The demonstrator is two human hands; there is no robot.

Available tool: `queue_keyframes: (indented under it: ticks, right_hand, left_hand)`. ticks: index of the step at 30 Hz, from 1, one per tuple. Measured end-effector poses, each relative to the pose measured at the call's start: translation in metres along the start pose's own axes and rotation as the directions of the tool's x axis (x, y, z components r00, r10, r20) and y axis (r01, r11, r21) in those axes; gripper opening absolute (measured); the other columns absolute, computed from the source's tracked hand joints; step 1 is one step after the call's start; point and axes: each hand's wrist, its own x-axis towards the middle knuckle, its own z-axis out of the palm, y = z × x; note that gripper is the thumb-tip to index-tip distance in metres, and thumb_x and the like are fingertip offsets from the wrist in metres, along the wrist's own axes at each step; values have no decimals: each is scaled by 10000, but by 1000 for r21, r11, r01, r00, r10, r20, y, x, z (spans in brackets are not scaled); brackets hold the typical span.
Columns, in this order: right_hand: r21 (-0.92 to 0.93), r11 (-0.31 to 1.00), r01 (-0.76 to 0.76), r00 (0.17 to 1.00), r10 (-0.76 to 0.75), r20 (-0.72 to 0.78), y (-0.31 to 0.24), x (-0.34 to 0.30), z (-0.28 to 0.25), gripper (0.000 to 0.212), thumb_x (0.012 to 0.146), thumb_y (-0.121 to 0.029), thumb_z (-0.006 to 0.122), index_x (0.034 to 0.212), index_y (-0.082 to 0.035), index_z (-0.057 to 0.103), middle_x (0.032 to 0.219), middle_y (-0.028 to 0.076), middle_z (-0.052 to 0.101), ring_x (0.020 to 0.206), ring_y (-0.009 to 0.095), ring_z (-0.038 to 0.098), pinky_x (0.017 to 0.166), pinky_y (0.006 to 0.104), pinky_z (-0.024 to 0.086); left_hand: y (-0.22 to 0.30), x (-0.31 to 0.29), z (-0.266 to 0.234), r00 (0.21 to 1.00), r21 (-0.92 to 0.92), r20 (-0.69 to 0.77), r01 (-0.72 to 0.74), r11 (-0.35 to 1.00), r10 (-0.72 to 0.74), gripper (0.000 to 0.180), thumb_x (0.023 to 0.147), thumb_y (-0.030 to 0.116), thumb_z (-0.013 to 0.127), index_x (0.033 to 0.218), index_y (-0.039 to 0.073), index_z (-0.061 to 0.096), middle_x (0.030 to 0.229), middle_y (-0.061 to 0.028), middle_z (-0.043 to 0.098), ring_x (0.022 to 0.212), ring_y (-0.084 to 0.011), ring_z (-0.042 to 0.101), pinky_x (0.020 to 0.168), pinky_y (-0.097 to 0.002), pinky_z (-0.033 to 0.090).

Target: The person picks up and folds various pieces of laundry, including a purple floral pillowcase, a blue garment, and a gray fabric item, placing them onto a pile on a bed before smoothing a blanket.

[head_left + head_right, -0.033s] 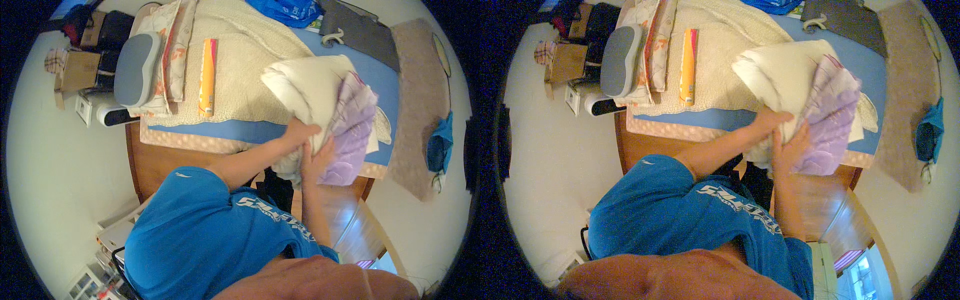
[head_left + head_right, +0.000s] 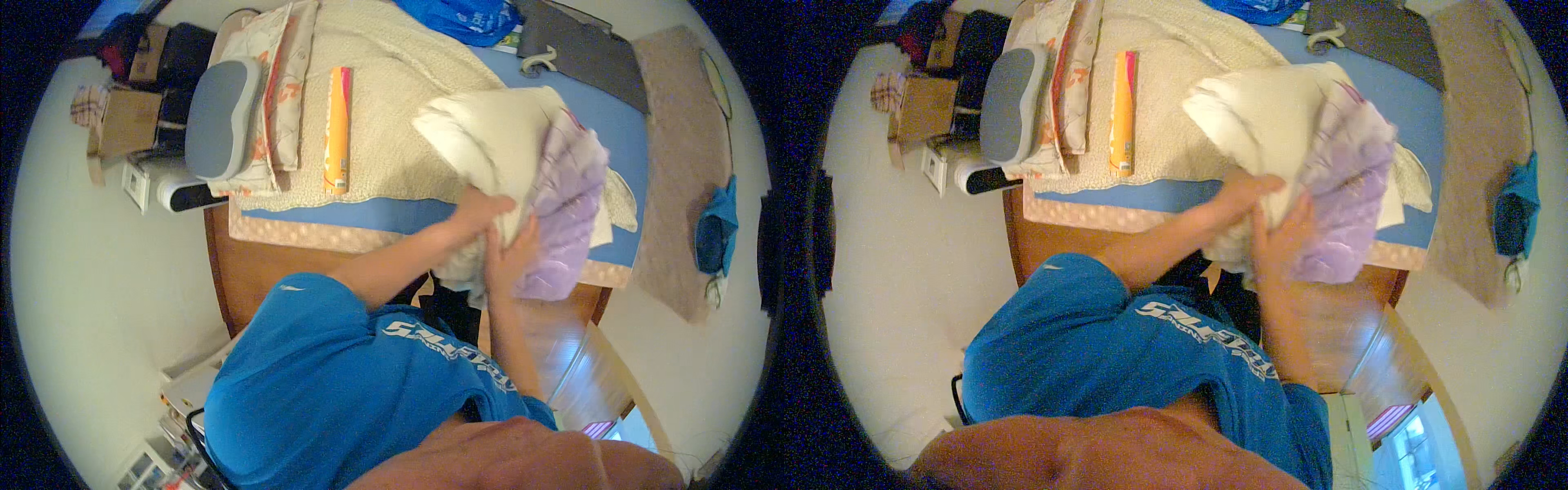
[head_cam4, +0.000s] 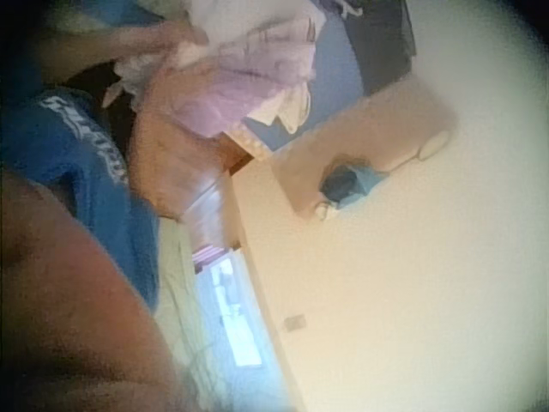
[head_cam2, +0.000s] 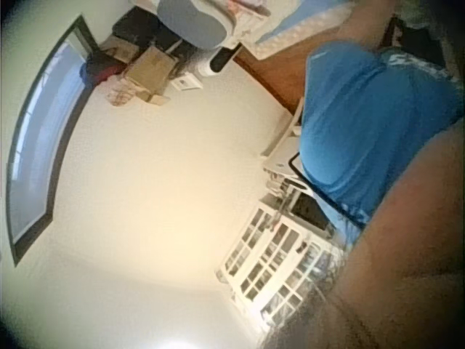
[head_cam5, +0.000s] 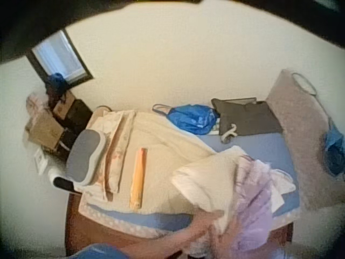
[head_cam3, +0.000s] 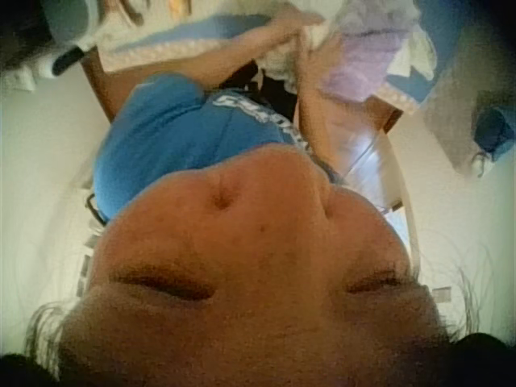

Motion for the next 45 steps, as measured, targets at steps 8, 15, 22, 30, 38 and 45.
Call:
queue_keyframes:
  ticks: [8, 15, 22, 30, 38, 45]
  right_hand:
    - [759, 650, 28, 761, -506, 406, -141, 12, 13, 547, 701, -260, 594, 1147, -30, 376, 1129, 171, 384, 1030, 291, 394, 846, 337, 345]
    - [543, 763, -350, 813, -41, 581, -39, 8, 76, 274, 722, -169, 590, 967, -58, 534, 873, 76, 580, 788, 165, 557, 696, 288, 453]
    - [237, 858, -457, 840, 328, 432, 165, 76, 72, 232, 760, -232, 548, 890, -41, 567, 734, 38, 570, 625, 108, 535, 552, 234, 432]
    - [-77, 996, -35, 991, 45, 129, 228, 327, 122, 361, 698, -327, 590, 877, -13, 576, 821, 145, 586, 753, 256, 564, 650, 332, 435]
    - [-280, 884, 374, 605, -5, 796, 214, 354, 170, 419, 630, -365, 625, 866, -27, 555, 937, 161, 551, 871, 301, 524, 736, 375, 418]
    - [134, 872, 470, 732, -471, 493, 125, 400, -2, 265, 718, -305, 535, 669, -45, 520, 646, 138, 545, 604, 309, 521, 536, 369, 408]
  left_hand:
    - [149, -147, -209, 818, 119, -576, 87, 989, -3, 362, 645, 207, 571, 904, -45, 551, 856, -147, 568, 747, -213, 558, 664, -293, 451]
    - [89, -195, -424, 522, 350, -844, 355, 867, 127, 660, 606, 271, 683, 1090, -89, 414, 987, -173, 523, 865, -265, 516, 757, -344, 408]
    - [64, -163, -345, 430, 765, -520, 618, 180, 738, 382, 685, 102, 588, 1013, -25, 439, 983, -196, 464, 949, -345, 436, 815, -404, 361]
    - [-10, -140, -241, 730, 874, -481, 356, 331, 485, 324, 704, 51, 553, 1009, 5, 454, 955, -159, 473, 929, -307, 441, 789, -362, 368]
    - [-86, -122, -144, 742, 636, -661, 476, 608, 110, 192, 732, 56, 537, 917, 11, 517, 811, -110, 550, 719, -189, 543, 623, -283, 448]
    - [-105, -106, -85, 768, 627, -640, 500, 598, 28, 181, 738, 74, 535, 911, 17, 535, 783, -125, 574, 678, -199, 567, 594, -286, 467]
